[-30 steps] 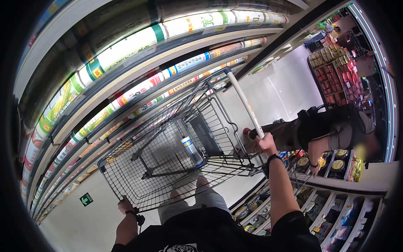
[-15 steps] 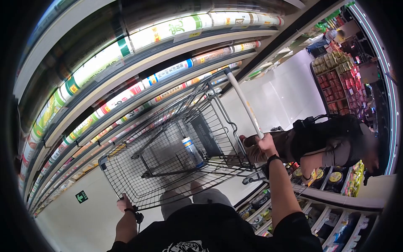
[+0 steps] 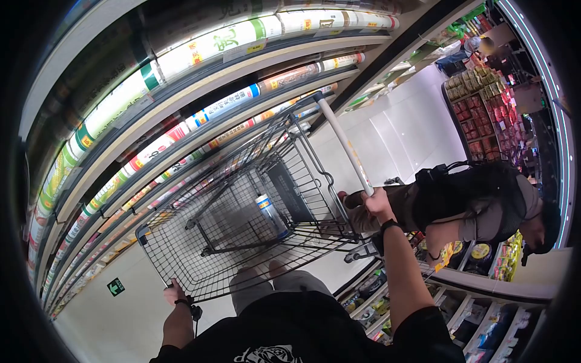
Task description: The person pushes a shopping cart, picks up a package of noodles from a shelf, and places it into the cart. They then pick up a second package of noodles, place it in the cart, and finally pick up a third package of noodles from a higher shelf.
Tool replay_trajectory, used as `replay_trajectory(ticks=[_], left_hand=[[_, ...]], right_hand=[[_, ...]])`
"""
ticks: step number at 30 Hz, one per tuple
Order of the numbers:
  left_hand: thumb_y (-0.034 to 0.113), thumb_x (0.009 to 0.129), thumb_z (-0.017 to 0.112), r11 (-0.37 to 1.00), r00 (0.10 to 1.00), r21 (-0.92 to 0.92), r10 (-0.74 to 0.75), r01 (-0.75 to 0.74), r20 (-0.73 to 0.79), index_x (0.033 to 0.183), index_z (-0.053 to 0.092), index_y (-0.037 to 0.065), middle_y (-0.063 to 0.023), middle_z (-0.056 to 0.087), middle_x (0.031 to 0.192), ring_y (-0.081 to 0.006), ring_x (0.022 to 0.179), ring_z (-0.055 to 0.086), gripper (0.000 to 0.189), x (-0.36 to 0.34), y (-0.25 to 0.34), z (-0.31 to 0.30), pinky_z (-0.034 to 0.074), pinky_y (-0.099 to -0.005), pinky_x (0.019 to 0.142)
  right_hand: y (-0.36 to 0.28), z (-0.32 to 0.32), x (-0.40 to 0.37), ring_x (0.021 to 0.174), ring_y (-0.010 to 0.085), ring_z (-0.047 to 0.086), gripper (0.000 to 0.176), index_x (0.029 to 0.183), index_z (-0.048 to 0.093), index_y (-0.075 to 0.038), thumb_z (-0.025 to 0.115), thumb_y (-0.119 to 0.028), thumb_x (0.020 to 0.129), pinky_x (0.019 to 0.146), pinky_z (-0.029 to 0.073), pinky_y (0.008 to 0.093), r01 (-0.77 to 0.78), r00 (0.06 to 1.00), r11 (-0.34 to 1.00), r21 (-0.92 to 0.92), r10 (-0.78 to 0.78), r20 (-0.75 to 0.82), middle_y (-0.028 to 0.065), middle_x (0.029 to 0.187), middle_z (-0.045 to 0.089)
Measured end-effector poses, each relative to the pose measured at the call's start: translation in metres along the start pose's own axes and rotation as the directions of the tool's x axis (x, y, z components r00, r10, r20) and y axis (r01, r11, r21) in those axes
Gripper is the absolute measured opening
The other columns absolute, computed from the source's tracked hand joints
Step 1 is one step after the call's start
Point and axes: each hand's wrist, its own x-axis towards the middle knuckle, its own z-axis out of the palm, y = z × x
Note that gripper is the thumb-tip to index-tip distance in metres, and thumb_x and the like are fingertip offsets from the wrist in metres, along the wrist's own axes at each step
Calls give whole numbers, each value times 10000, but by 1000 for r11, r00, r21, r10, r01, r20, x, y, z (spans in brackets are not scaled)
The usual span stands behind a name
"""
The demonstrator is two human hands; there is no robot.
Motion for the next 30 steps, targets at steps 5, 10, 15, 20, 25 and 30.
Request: replay_trajectory(ticks=[5,10,15,20,25,30], left_hand=[[524,839,639,1000,1000,5,23,-23,5,829,744,-29,-206,711,774,-361,724,700,563,-7,7,-14,551,-465,677],[510,842,597,996,1000,-85,5,-4,11,749,724,-39,-197,691,695,-371,692,686,571,-6,4,-12,530,-484,670],[494,838,586,998,999,-63,-11,15,52,727,721,-33,-188,688,677,-371,666,682,555,3,-2,-10,529,-482,649],[499,835,588,998,998,-53,-29,32,49,744,733,-19,-184,694,689,-370,677,685,546,14,-10,-9,531,-482,653],[500,846,580,998,995,-14,-61,62,77,809,755,-2,-169,712,733,-364,702,692,533,15,-6,-28,540,-469,676],[497,860,579,997,995,-63,-26,32,92,821,756,-1,-174,709,732,-356,709,690,530,32,-31,-22,535,-470,684]], right_hand=[[-4,2,-4,424,204,596,251,704,587,70,622,-144,831,402,491,352,-7,995,994,-105,-4,-99,109,521,576],[-22,6,-14,512,313,670,274,770,641,94,638,-178,803,496,549,409,43,980,968,-248,-89,-179,216,574,627],[17,11,4,536,318,674,239,837,627,92,661,-141,798,504,532,414,170,945,901,-400,-264,-192,210,591,632],[4,22,-11,470,299,651,262,733,612,87,646,-161,809,450,522,401,242,913,883,-403,-348,-213,198,549,611],[-7,31,-22,498,303,662,292,699,606,95,646,-175,803,498,530,409,165,946,910,-380,-255,-201,205,531,593],[-4,44,-32,542,321,676,267,717,619,89,654,-165,791,521,529,410,160,939,906,-392,-262,-222,214,562,608]])
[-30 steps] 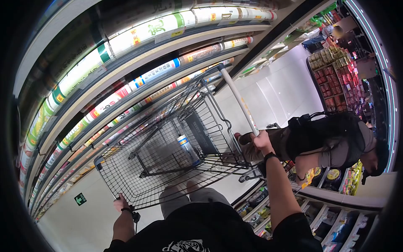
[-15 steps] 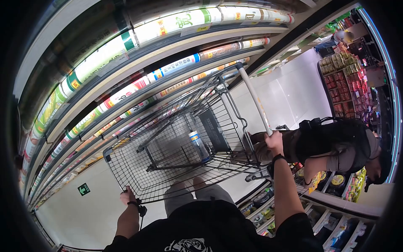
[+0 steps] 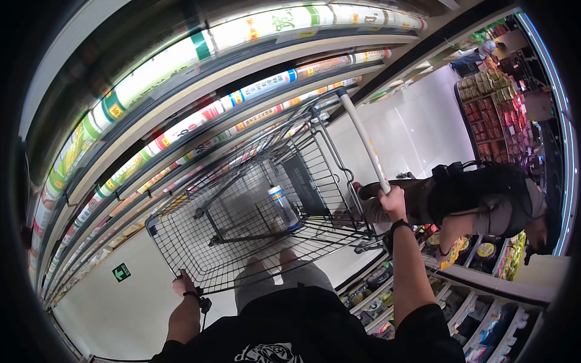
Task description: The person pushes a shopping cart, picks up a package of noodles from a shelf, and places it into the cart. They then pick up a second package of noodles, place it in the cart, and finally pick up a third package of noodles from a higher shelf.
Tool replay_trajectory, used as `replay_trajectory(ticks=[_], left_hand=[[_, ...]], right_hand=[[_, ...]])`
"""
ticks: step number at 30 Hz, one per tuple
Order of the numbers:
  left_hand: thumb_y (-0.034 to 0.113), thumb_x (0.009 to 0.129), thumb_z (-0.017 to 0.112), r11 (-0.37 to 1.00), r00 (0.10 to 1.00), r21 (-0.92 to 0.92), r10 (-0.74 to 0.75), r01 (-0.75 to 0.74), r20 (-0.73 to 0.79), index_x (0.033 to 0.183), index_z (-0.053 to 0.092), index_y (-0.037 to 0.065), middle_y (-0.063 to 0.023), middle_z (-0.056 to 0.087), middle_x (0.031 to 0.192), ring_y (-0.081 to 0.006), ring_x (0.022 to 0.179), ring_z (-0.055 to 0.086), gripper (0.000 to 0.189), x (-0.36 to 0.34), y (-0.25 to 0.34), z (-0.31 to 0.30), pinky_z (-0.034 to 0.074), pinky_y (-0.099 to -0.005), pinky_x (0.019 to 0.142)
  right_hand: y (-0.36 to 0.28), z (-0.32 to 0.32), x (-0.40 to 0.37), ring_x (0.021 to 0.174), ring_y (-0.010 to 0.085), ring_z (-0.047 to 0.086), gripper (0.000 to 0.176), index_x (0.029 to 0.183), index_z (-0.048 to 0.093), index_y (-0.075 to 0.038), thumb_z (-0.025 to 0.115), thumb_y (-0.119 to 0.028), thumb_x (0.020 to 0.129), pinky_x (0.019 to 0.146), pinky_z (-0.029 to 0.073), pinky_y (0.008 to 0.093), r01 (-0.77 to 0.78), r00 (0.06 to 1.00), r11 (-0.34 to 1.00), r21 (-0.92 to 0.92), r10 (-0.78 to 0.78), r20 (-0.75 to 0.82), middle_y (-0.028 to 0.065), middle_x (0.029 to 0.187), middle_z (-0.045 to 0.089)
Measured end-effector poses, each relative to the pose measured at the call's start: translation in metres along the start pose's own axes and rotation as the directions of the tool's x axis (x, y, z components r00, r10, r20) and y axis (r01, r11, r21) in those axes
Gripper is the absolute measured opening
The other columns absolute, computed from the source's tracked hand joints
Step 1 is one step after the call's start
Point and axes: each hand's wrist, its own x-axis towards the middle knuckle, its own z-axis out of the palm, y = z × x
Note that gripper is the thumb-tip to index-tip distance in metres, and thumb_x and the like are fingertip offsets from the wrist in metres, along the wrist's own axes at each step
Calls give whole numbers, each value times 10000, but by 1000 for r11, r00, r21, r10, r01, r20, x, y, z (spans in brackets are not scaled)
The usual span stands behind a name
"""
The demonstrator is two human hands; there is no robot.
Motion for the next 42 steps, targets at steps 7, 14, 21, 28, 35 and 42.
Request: replay_trajectory(ticks=[7,14,21,28,35,42], left_hand=[[498,875,566,999,999,-26,33,-32,22,837,756,6,-176,705,724,-365,697,685,529,26,-23,-15,530,-486,680],[484,877,569,999,999,-26,28,-27,40,871,755,-2,-195,718,801,-372,785,701,520,57,-60,-34,553,-473,740],[509,853,592,998,997,36,58,-56,-56,798,747,2,-179,710,736,-360,720,702,533,95,-87,-36,566,-481,672],[501,844,608,999,996,-3,45,-45,-73,740,719,-12,-202,698,719,-385,702,695,535,93,-105,-46,566,-494,663],[520,846,663,998,992,8,71,-70,-106,722,710,20,-126,686,688,-290,630,679,517,137,-161,-8,559,-422,628],[528,840,643,998,998,-28,55,-54,42,830,730,-12,-219,710,852,-399,833,688,548,141,-175,-31,545,-487,773]], right_hand=[[-29,10,-28,787,446,649,279,801,667,68,669,-205,742,701,538,471,7,1000,999,-31,-7,7,295,738,625],[-80,13,-74,731,416,673,266,790,672,49,663,-216,763,659,541,450,1,1000,999,-51,0,14,272,679,628],[-89,24,-117,796,452,649,308,819,684,51,690,-249,750,743,536,486,-122,991,992,13,121,56,287,760,639],[-66,39,-127,809,453,652,336,840,681,58,679,-267,755,718,530,486,54,998,993,-103,-56,-12,305,761,630],[-73,41,-143,889,473,635,415,903,663,103,667,-288,764,801,524,490,28,999,994,-103,-24,37,337,836,633],[-90,42,-173,854,452,657,421,868,663,109,648,-295,752,802,527,470,-16,998,999,-47,19,67,327,785,637]])
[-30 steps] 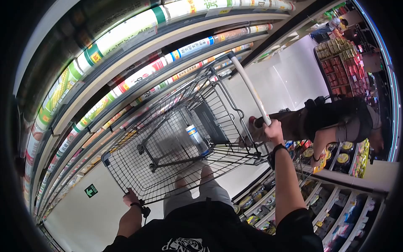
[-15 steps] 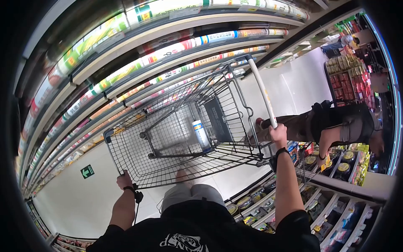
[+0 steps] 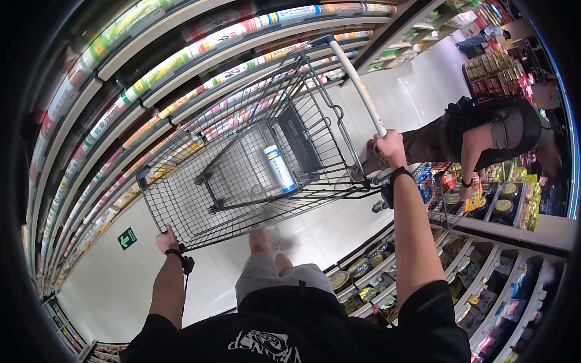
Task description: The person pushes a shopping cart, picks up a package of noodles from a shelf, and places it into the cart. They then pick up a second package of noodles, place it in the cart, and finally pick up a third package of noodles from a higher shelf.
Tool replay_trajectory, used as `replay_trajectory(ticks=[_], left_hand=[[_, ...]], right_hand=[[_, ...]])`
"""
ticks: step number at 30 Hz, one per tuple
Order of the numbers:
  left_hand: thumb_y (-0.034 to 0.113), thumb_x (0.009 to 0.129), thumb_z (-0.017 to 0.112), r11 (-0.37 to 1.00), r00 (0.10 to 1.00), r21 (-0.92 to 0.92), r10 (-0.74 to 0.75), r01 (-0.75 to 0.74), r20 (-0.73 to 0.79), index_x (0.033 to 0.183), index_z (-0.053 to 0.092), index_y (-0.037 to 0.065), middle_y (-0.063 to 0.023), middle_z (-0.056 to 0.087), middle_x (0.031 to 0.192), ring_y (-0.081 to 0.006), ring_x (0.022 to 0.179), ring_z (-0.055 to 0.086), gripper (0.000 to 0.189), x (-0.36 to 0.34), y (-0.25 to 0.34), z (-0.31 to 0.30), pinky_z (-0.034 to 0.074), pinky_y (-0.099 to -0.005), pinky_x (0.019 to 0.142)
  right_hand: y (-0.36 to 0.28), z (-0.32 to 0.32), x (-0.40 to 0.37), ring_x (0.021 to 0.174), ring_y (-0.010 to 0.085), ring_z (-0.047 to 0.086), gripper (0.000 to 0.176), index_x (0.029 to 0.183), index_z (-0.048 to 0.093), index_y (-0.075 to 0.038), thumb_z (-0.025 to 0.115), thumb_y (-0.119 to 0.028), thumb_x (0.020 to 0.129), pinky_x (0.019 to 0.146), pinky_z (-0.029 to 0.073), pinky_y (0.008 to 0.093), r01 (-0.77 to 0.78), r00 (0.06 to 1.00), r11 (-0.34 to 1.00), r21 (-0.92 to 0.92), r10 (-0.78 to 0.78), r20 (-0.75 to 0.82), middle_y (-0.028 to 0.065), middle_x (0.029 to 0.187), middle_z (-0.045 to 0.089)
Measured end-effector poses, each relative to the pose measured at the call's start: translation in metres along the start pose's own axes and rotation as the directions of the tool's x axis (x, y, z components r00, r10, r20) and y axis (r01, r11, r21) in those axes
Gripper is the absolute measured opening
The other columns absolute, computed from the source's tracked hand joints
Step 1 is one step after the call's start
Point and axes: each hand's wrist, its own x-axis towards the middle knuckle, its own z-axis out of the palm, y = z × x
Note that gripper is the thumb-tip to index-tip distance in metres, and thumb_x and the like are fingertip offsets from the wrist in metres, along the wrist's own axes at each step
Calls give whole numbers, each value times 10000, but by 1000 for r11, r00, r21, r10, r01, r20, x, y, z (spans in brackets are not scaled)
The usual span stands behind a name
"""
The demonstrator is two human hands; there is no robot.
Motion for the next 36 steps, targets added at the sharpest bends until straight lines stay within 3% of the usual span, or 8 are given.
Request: replay_trajectory(ticks=[6,10,19,26,29,32,35,36], left_hand=[[517,827,662,998,999,-22,-51,51,-7,889,751,25,-220,713,885,-394,845,690,504,-14,-49,5,546,-481,782],[519,801,686,983,983,-19,-181,180,-34,888,750,22,-216,715,878,-390,857,696,508,-46,-58,-13,555,-475,777],[511,799,668,983,979,-66,-176,170,-101,839,747,8,-218,713,838,-392,835,696,510,-74,-105,-23,552,-471,785],[495,810,666,988,986,-56,-147,143,-77,852,757,23,-203,719,852,-381,842,696,482,-35,-139,-34,555,-458,782],[494,811,667,987,985,-25,-158,157,-70,858,759,30,-198,721,864,-375,848,696,476,-17,-143,-52,555,-459,783],[492,813,649,991,987,-9,-133,133,-93,838,762,31,-206,717,847,-379,827,697,476,7,-155,-63,557,-467,776],[482,810,636,993,987,-10,-121,120,-108,817,762,28,-216,712,829,-390,817,694,471,32,-172,-74,558,-465,775],[480,809,636,993,987,-14,-119,119,-109,815,760,26,-219,710,827,-392,818,693,471,40,-176,-80,557,-464,778]], right_hand=[[-1,7,-15,855,459,653,428,853,655,118,662,-299,757,782,522,481,0,1000,1000,-13,0,17,328,785,637],[5,16,-18,890,487,634,434,842,648,128,654,-300,765,794,519,498,70,997,996,-58,-71,-9,356,816,622],[-15,25,-33,800,446,668,375,826,651,100,638,-269,762,719,520,453,90,996,996,-27,-89,28,304,739,635],[-45,40,-58,705,381,688,366,819,641,106,639,-256,764,667,517,429,67,995,998,9,-67,79,275,670,632],[-56,54,-73,467,253,626,340,682,585,93,644,-228,779,488,491,381,144,989,988,49,-145,22,176,521,587],[-101,48,-112,472,253,630,327,688,594,83,638,-227,782,497,496,384,154,988,986,62,-155,22,184,520,584],[-120,56,-134,572,295,680,338,766,627,87,663,-248,794,576,524,398,67,995,996,52,-71,76,210,592,624],[-93,77,-121,563,297,678,335,775,633,84,662,-249,797,574,526,399,52,994,995,81,-60,95,205,587,624]])
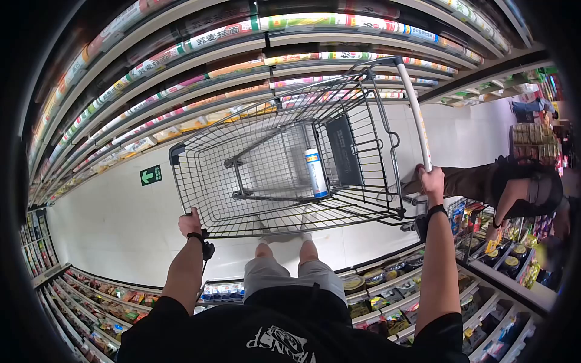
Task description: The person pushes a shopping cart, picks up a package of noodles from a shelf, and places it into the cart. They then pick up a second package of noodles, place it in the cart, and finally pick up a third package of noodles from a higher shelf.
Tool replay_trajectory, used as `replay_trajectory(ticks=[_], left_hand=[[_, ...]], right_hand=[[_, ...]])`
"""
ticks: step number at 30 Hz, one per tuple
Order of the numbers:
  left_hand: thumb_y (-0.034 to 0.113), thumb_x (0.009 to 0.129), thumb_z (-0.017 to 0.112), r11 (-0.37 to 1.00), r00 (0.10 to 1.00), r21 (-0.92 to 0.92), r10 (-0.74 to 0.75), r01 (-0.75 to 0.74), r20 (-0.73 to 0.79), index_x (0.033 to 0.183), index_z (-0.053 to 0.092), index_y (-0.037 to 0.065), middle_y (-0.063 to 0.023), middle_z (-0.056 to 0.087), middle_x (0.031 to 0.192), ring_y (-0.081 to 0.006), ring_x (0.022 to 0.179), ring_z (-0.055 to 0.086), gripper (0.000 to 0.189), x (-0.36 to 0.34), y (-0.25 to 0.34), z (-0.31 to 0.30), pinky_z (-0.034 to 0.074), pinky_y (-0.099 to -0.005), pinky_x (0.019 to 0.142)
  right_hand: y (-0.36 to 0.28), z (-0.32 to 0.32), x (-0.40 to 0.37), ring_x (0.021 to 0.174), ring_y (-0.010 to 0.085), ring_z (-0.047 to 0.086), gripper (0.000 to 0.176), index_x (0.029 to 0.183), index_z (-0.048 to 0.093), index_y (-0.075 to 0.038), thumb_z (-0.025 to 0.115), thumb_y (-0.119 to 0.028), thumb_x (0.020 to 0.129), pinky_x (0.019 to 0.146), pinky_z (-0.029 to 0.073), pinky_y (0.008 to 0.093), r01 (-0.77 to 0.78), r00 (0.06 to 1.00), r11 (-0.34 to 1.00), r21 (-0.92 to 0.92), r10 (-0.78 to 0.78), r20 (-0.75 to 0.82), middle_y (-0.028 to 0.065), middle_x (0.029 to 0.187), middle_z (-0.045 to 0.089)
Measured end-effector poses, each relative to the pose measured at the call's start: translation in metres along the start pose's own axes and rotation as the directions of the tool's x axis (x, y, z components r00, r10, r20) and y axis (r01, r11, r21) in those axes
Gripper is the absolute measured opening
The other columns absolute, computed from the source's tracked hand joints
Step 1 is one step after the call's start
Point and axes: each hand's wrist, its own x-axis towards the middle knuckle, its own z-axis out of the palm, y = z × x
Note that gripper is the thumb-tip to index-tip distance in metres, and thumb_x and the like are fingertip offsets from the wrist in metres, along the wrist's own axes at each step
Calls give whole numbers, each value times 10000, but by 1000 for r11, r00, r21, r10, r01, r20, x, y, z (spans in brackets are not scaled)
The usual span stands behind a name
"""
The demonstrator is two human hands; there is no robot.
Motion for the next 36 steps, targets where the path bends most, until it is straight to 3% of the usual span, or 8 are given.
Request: replay_trajectory(ticks=[6,10,13,23,27,28,31,36], left_hand=[[475,810,636,1000,1000,-2,27,-27,11,817,758,25,-221,708,832,-388,833,690,467,69,-30,-18,548,-461,796],[477,811,641,998,999,48,48,-49,8,826,761,33,-211,711,844,-380,838,691,460,112,-45,-36,548,-458,799],[477,812,641,997,998,32,66,-66,17,827,761,31,-211,711,845,-379,838,692,461,146,-58,-47,548,-456,801],[460,807,639,1000,1000,-7,-2,3,24,835,756,23,-210,710,846,-384,823,691,453,210,-98,-72,548,-461,794],[449,806,631,1000,1000,-17,7,-7,11,835,750,13,-217,706,839,-388,821,690,453,230,-109,-86,546,-457,788],[446,806,628,1000,1000,-18,11,-11,12,833,749,10,-218,705,835,-390,819,689,453,235,-115,-87,545,-456,787],[440,808,625,999,1000,-42,-12,11,-18,807,749,14,-220,700,806,-393,794,685,443,251,-128,-85,542,-461,772],[454,804,631,999,1000,-50,-18,18,1,776,746,23,-215,690,759,-387,763,680,448,271,-143,-97,536,-467,746]], right_hand=[[-60,27,-47,596,332,682,355,794,643,88,660,-267,795,604,529,410,-43,999,997,-65,41,-34,211,597,629],[-114,38,-79,640,357,686,383,796,635,100,632,-283,796,627,526,422,-82,996,997,-12,83,28,248,625,624],[-110,70,-73,424,191,583,411,605,533,47,634,-283,828,431,454,356,92,992,993,-78,-98,-85,93,479,535],[-177,108,-87,389,180,545,407,573,492,20,610,-257,847,401,422,359,188,982,980,-67,-190,-24,74,462,506],[-213,115,-107,461,246,558,421,618,524,61,621,-293,823,496,450,403,65,997,998,9,-65,37,139,497,517],[-237,110,-123,403,209,554,406,587,495,29,612,-266,841,413,442,368,1,997,998,56,-5,78,95,478,513],[-254,115,-149,376,201,558,386,574,475,11,605,-239,838,363,436,357,-20,996,992,127,9,84,79,463,505],[-270,128,-167,366,191,530,282,645,498,11,604,-181,823,349,447,347,42,998,990,137,-48,41,77,496,509]])
